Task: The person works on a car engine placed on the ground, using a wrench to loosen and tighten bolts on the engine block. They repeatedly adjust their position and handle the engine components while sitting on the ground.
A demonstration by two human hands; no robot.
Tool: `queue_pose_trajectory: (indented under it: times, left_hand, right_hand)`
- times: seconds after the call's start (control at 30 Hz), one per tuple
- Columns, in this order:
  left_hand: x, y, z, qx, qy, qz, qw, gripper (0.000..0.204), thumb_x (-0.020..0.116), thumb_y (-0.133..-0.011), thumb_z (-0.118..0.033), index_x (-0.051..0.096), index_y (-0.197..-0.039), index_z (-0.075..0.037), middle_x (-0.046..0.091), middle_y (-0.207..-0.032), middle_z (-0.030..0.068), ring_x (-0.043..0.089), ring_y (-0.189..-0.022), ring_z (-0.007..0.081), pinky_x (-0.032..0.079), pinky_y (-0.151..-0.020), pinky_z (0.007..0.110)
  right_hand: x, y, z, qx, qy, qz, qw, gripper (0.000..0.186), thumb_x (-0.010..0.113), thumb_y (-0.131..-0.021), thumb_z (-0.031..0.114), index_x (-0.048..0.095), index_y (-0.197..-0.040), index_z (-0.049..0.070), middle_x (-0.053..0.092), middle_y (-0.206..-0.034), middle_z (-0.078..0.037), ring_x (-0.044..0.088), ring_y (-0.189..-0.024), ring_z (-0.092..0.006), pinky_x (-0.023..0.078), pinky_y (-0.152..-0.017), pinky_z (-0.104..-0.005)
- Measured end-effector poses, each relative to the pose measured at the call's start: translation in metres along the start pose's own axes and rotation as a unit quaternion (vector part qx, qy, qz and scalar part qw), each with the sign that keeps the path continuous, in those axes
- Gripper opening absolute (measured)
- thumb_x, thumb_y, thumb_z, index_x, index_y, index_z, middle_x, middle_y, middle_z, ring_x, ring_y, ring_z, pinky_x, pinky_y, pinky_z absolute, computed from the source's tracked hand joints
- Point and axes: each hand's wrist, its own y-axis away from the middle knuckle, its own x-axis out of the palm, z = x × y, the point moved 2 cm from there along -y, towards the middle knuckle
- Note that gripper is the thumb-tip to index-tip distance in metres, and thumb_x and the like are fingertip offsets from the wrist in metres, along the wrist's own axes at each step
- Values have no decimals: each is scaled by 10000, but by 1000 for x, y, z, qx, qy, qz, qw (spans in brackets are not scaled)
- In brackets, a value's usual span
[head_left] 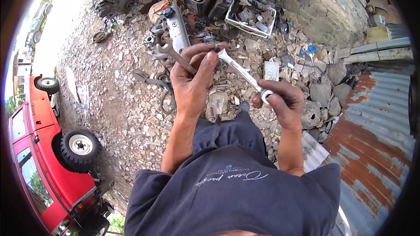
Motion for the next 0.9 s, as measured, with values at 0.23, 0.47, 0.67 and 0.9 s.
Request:
queue_pose_trajectory:
  times: [0.23, 0.47, 0.67, 0.9]
  left_hand:
    - [-10, 29, -49, 39, -42, 15, 998, 114, 697, -908, -114, 648, -873, -17, 644, -737, -16, 455, -589, -12, 307, -516, 154]
    - [-22, 38, -65, 48, -26, 20, 998, 151, 694, -912, -118, 625, -815, -26, 583, -665, -42, 399, -526, -14, 246, -466, 172]
    - [-20, 44, -65, 51, -16, 6, 999, 168, 691, -915, -126, 603, -805, -35, 520, -608, -56, 358, -490, -10, 212, -445, 189]
    - [-5, 51, -58, 42, -12, 1, 999, 178, 696, -910, -121, 592, -788, -44, 557, -631, -38, 388, -505, -6, 238, -459, 178]
  right_hand:
    - [36, 9, 14, -125, -10, -129, 984, 382, 501, -1014, 294, 601, -971, -73, 666, -727, -232, 626, -509, -270, 523, -470, -359]
    - [61, 14, 11, -116, -36, -153, 981, 330, 507, -1009, 305, 580, -971, -15, 664, -713, -240, 622, -506, -290, 518, -470, -373]
    - [63, 16, 15, -122, -24, -150, 981, 436, 509, -997, 371, 579, -941, -56, 683, -753, -253, 673, -551, -251, 510, -467, -311]
    - [48, 16, 19, -119, -49, -159, 979, 372, 493, -1009, 353, 572, -1003, -11, 671, -754, -235, 627, -530, -281, 499, -469, -363]
